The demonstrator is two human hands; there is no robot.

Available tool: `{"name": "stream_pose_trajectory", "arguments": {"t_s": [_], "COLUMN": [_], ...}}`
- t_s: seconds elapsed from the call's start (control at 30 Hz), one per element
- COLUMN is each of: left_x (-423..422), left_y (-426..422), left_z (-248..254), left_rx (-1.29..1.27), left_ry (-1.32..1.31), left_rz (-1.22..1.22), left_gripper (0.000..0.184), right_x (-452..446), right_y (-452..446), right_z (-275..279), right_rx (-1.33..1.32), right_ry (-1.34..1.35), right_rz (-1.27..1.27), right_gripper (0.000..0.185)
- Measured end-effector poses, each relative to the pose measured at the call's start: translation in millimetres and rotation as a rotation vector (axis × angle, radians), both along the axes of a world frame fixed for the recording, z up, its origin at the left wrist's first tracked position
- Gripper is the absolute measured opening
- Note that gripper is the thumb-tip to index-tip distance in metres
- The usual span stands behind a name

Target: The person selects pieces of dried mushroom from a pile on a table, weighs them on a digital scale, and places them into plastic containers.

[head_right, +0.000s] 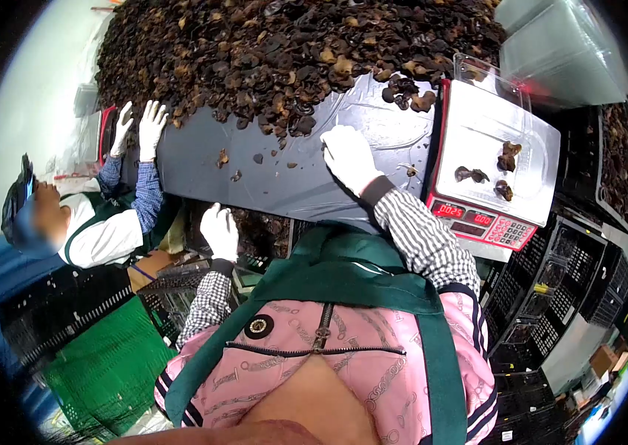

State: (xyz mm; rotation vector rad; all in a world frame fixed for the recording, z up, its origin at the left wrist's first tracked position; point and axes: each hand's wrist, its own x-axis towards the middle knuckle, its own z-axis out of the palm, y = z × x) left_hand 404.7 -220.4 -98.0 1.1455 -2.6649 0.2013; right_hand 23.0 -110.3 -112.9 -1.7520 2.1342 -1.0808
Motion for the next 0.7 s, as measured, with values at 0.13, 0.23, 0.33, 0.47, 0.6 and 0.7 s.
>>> {"name": "stream_pose_trajectory", "arguments": {"t_s": [0.13,0.23,0.33,0.47,0.6,0.7], "left_x": [-97.6,-214.1,-321.6,-437.6,-471.2,-446.9], "left_y": [-8.4,1.7,5.6,21.1,39.7,34.2], "left_z": [15.7,38.6,22.0,-1.2,-29.7,-32.5], "left_rx": [0.123,0.306,0.4,0.337,0.215,0.307], "left_ry": [0.319,0.377,0.41,0.215,0.22,0.222], "left_rz": [-0.068,-0.283,-0.561,-0.648,-0.669,-0.734], "left_gripper": [0.013,0.026,0.037,0.064,0.049,0.03], "right_x": [-22.4,-53.6,-87.5,-72.8,-36.3,-14.2], "right_y": [65.5,128.9,168.0,193.4,189.5,168.9], "right_z": [99.5,119.0,127.5,131.5,141.1,134.8], "right_rx": [-0.17,-0.155,0.001,-0.001,-0.122,-0.177], "right_ry": [-0.025,0.123,0.175,0.234,0.118,-0.096], "right_rz": [-0.229,-0.568,-0.688,-0.748,-0.668,-0.529], "right_gripper": [0.022,0.029,0.04,0.05,0.041,0.032]}}
